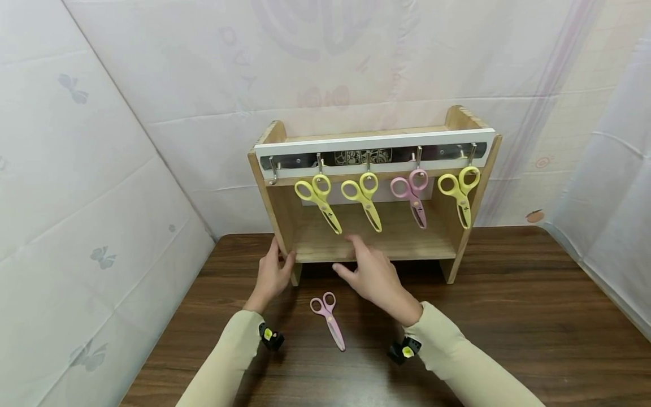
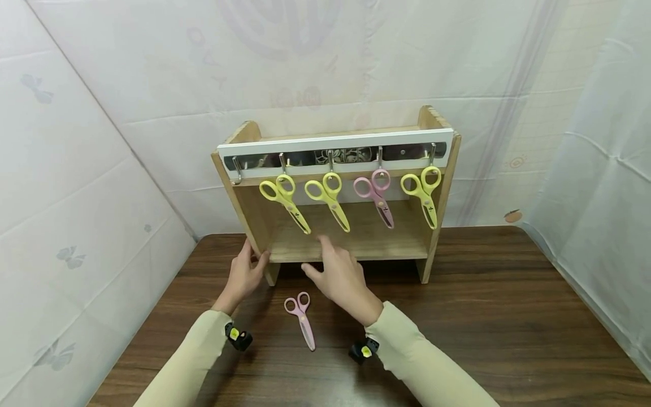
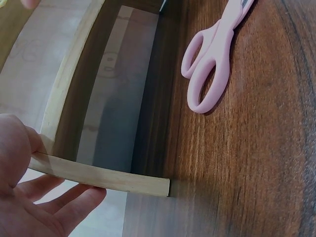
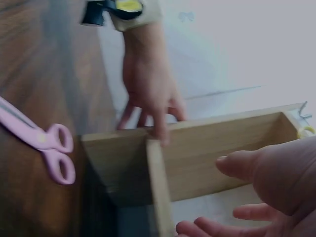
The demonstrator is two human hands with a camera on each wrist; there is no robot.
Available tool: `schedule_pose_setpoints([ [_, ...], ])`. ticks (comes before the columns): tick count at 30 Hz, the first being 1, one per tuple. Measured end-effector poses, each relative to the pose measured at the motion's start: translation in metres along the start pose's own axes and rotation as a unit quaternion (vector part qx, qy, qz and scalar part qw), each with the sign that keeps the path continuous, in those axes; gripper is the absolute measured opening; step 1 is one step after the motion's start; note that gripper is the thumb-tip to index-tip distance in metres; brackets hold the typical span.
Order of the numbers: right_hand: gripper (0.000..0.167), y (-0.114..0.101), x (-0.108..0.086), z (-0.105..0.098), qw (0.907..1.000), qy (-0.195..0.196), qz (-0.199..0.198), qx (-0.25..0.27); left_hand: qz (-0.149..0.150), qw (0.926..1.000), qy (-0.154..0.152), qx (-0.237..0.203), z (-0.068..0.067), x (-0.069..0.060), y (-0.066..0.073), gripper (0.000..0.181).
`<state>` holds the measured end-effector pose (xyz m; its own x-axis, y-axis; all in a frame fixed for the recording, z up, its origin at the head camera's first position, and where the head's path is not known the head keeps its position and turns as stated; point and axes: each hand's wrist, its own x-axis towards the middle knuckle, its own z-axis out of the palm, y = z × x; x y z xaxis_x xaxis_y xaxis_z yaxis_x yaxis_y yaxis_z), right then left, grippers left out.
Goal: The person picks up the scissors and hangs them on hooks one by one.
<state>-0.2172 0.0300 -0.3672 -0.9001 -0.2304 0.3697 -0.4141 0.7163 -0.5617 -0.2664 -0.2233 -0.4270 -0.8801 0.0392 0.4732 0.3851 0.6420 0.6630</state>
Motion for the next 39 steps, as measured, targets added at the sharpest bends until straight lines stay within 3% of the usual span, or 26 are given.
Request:
schedule_pose_setpoints([
  [7,0.055,0.008,-0.024,0.033,0.9947,-0.08,-0.012,-0.063,0.001,1.0,-0.002,-0.003,-0.002,-0.001,0.001,0.052],
  [15,0.043,0.008,-0.046,0.059,0.9828,-0.137,-0.05,-0.114,0.004,1.0,0.003,0.008,0.0,0.0,0.0,0.054],
  [27,0.038,0.008,-0.061,0.073,0.9745,-0.144,-0.073,-0.156,-0.01,0.9999,-0.009,-0.001,-0.002,-0.001,0.001,0.053],
  [39,0.024,0.009,-0.063,0.075,0.976,-0.139,-0.077,-0.148,-0.012,0.9999,-0.01,-0.005,-0.002,-0.002,0.003,0.052],
])
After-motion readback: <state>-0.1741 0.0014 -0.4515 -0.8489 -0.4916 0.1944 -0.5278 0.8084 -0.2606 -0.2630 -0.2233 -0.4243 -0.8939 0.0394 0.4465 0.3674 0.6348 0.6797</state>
